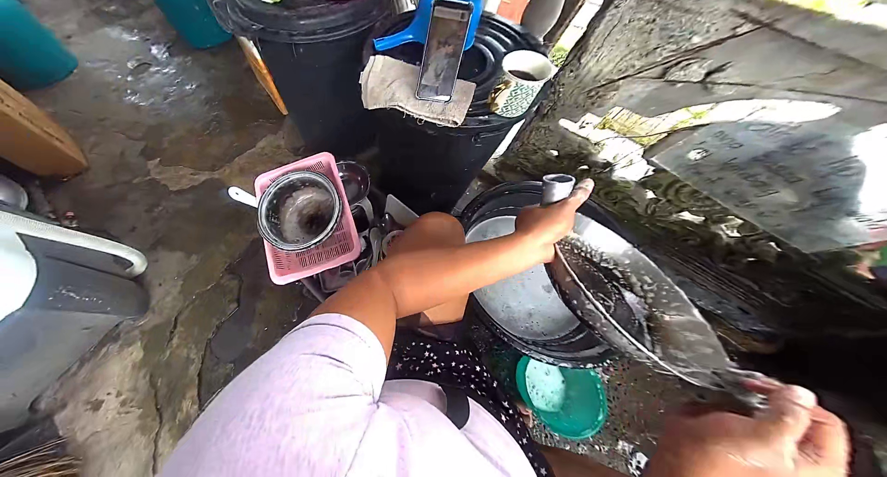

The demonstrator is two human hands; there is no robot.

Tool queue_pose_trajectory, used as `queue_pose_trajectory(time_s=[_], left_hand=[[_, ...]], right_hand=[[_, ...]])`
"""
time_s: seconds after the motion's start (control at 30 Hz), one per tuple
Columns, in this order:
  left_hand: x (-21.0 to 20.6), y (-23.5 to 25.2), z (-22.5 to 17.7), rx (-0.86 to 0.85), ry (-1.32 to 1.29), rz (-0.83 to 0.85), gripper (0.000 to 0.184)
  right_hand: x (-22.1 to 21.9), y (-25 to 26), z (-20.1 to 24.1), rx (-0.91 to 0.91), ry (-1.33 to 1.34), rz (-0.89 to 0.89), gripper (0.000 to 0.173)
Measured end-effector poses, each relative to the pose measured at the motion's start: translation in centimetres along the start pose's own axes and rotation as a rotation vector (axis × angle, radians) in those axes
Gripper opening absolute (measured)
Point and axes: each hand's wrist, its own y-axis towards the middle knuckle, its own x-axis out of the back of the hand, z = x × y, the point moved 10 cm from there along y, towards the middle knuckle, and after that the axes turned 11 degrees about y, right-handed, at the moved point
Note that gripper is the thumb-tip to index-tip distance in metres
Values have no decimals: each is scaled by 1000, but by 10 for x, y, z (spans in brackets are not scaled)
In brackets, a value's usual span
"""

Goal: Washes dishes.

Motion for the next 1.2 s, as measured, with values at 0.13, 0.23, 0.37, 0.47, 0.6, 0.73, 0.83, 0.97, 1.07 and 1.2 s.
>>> queue_pose_trajectory(time_s=[0.13, 0.23, 0.37, 0.47, 0.6, 0.73, 0.83, 0.97, 1.07, 1.2], left_hand=[[22, -38, -61, -183, -50, 67, 76], [68, -79, -105, -319, -76, 15, 68], [156, -140, -147, -514, -77, -134, 53], [236, -193, -166, -681, -59, -364, 44], [359, -240, -142, -784, -98, -731, 37], [491, -244, -61, -734, -210, -1141, 46], [553, -220, 11, -585, -330, -1348, 63], [594, -175, 87, -485, -471, -1448, 67], [616, -145, 132, -458, -512, -1515, 68], [608, -146, 161, -215, -406, -1657, 70]], right_hand=[[50, 18, -13, -132, 448, -224, 31], [68, 11, -37, -299, 555, -318, 42], [81, -8, -76, -592, 635, -437, 42], [86, -15, -88, -653, 596, -461, 41], [84, -24, -102, -750, 575, -412, 42], [74, -30, -114, -842, 513, -322, 41], [65, -35, -120, -896, 511, -279, 43], [54, -41, -117, -918, 453, -242, 43], [53, -44, -120, -909, 416, -224, 45], [58, -52, -131, -888, 248, -209, 34]])
